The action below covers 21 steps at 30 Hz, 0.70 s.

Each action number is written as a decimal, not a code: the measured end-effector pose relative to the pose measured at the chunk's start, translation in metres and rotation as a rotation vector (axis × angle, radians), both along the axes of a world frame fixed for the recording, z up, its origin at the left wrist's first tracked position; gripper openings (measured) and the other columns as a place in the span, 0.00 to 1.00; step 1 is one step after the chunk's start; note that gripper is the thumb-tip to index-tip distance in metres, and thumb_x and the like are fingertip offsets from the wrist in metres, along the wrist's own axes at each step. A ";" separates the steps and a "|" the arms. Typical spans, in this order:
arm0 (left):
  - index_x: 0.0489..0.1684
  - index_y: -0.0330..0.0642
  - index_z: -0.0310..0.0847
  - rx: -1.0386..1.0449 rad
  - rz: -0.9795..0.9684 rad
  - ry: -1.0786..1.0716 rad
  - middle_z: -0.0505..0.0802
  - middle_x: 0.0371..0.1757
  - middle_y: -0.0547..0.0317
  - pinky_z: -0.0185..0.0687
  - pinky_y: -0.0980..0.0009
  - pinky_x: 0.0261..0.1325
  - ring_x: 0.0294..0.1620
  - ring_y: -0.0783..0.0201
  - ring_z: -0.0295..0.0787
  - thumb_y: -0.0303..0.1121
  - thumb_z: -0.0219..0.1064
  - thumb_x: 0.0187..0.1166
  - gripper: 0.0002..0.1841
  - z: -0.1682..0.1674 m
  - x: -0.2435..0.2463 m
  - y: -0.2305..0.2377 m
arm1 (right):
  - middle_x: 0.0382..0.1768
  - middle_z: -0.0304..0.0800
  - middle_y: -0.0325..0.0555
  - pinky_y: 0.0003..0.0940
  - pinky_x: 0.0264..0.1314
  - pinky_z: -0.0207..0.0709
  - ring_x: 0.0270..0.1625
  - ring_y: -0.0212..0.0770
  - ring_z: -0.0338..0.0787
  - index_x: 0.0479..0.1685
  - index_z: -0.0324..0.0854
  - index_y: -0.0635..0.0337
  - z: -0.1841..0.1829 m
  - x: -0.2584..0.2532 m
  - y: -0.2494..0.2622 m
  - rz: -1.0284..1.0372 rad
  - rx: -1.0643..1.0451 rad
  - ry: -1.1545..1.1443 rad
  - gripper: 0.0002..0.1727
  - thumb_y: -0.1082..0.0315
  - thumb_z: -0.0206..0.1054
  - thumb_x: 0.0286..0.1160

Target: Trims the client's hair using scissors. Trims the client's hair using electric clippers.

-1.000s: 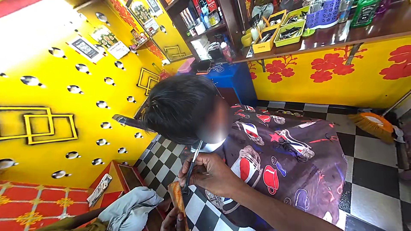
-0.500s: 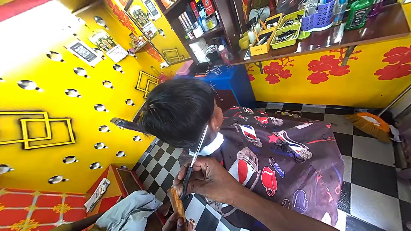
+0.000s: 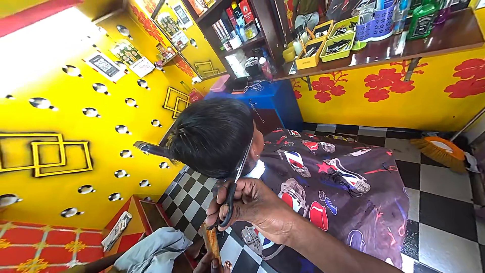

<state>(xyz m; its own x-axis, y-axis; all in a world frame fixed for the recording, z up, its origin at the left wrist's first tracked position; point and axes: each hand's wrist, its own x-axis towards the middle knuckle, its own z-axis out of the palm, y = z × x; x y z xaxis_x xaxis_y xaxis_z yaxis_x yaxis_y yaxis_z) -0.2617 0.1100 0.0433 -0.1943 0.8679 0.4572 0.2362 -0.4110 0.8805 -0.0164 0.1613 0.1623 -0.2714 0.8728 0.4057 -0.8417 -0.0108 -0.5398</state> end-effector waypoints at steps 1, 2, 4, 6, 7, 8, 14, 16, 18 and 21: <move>0.60 0.26 0.79 -0.003 0.005 0.002 0.91 0.50 0.55 0.88 0.74 0.52 0.47 0.69 0.89 0.22 0.62 0.83 0.12 0.000 0.000 0.001 | 0.49 0.92 0.55 0.39 0.61 0.88 0.53 0.45 0.94 0.50 0.83 0.68 0.000 0.000 -0.001 0.003 -0.011 0.009 0.07 0.79 0.69 0.76; 0.60 0.26 0.79 -0.002 0.005 0.005 0.91 0.51 0.55 0.88 0.73 0.54 0.48 0.68 0.89 0.22 0.61 0.84 0.12 0.001 0.001 0.002 | 0.48 0.93 0.55 0.40 0.60 0.88 0.53 0.45 0.94 0.49 0.83 0.68 0.000 -0.001 -0.002 0.001 -0.020 0.012 0.07 0.79 0.69 0.75; 0.60 0.28 0.80 0.029 0.001 0.023 0.91 0.51 0.56 0.88 0.72 0.55 0.48 0.69 0.89 0.21 0.62 0.83 0.12 0.003 0.000 0.008 | 0.48 0.93 0.55 0.40 0.60 0.89 0.53 0.46 0.94 0.49 0.83 0.68 -0.002 -0.003 -0.005 -0.040 -0.015 -0.016 0.08 0.79 0.71 0.74; 0.60 0.32 0.81 0.107 0.003 0.087 0.91 0.52 0.62 0.87 0.74 0.56 0.49 0.72 0.88 0.23 0.62 0.84 0.11 0.010 -0.004 0.019 | 0.49 0.93 0.53 0.40 0.60 0.89 0.52 0.44 0.94 0.50 0.82 0.69 -0.007 -0.008 -0.011 -0.180 0.050 -0.162 0.10 0.78 0.73 0.73; 0.60 0.36 0.83 0.160 0.010 0.139 0.91 0.53 0.65 0.86 0.75 0.57 0.50 0.73 0.88 0.25 0.63 0.84 0.11 0.016 -0.006 0.026 | 0.50 0.93 0.51 0.39 0.58 0.91 0.52 0.42 0.94 0.52 0.83 0.69 -0.013 -0.012 -0.015 -0.298 0.113 -0.298 0.12 0.75 0.74 0.73; 0.59 0.42 0.85 0.218 0.019 0.208 0.90 0.54 0.68 0.86 0.75 0.58 0.52 0.73 0.87 0.29 0.64 0.84 0.11 0.027 -0.007 0.033 | 0.49 0.93 0.46 0.37 0.56 0.91 0.51 0.38 0.94 0.52 0.84 0.66 -0.022 -0.015 -0.019 -0.427 0.182 -0.470 0.13 0.71 0.76 0.73; 0.59 0.60 0.88 0.635 0.049 0.499 0.88 0.55 0.74 0.85 0.80 0.57 0.55 0.76 0.86 0.35 0.69 0.82 0.12 0.125 0.031 0.069 | 0.46 0.95 0.42 0.33 0.51 0.90 0.46 0.33 0.94 0.49 0.90 0.59 -0.065 -0.020 -0.042 -0.570 0.379 -0.888 0.09 0.67 0.75 0.74; 0.55 0.57 0.90 0.698 0.043 0.489 0.89 0.53 0.71 0.85 0.78 0.56 0.55 0.74 0.87 0.34 0.71 0.80 0.10 0.137 0.040 0.083 | 0.48 0.94 0.42 0.31 0.52 0.90 0.48 0.32 0.93 0.50 0.89 0.59 -0.070 -0.022 -0.041 -0.541 0.333 -0.865 0.11 0.67 0.77 0.72; 0.52 0.53 0.91 0.722 -0.004 0.536 0.90 0.51 0.64 0.85 0.74 0.56 0.54 0.70 0.87 0.34 0.69 0.81 0.08 0.132 0.041 0.105 | 0.47 0.94 0.43 0.33 0.51 0.91 0.47 0.34 0.94 0.49 0.89 0.62 -0.069 -0.023 -0.038 -0.547 0.275 -0.790 0.11 0.71 0.78 0.70; 0.57 0.57 0.92 0.765 -0.171 0.591 0.91 0.53 0.62 0.83 0.65 0.58 0.55 0.64 0.87 0.34 0.65 0.84 0.11 0.105 0.043 0.144 | 0.46 0.94 0.43 0.37 0.49 0.93 0.46 0.37 0.95 0.50 0.87 0.62 -0.068 -0.026 -0.039 -0.615 0.209 -0.751 0.12 0.74 0.77 0.69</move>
<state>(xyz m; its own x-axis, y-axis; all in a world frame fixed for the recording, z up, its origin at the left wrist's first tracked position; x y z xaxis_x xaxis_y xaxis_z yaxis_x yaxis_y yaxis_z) -0.2184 0.2540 0.1480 0.3470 0.2922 0.8912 0.4377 -0.8909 0.1217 -0.0429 0.1220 0.0946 -0.0450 0.8784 0.4759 -0.1080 0.4693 -0.8764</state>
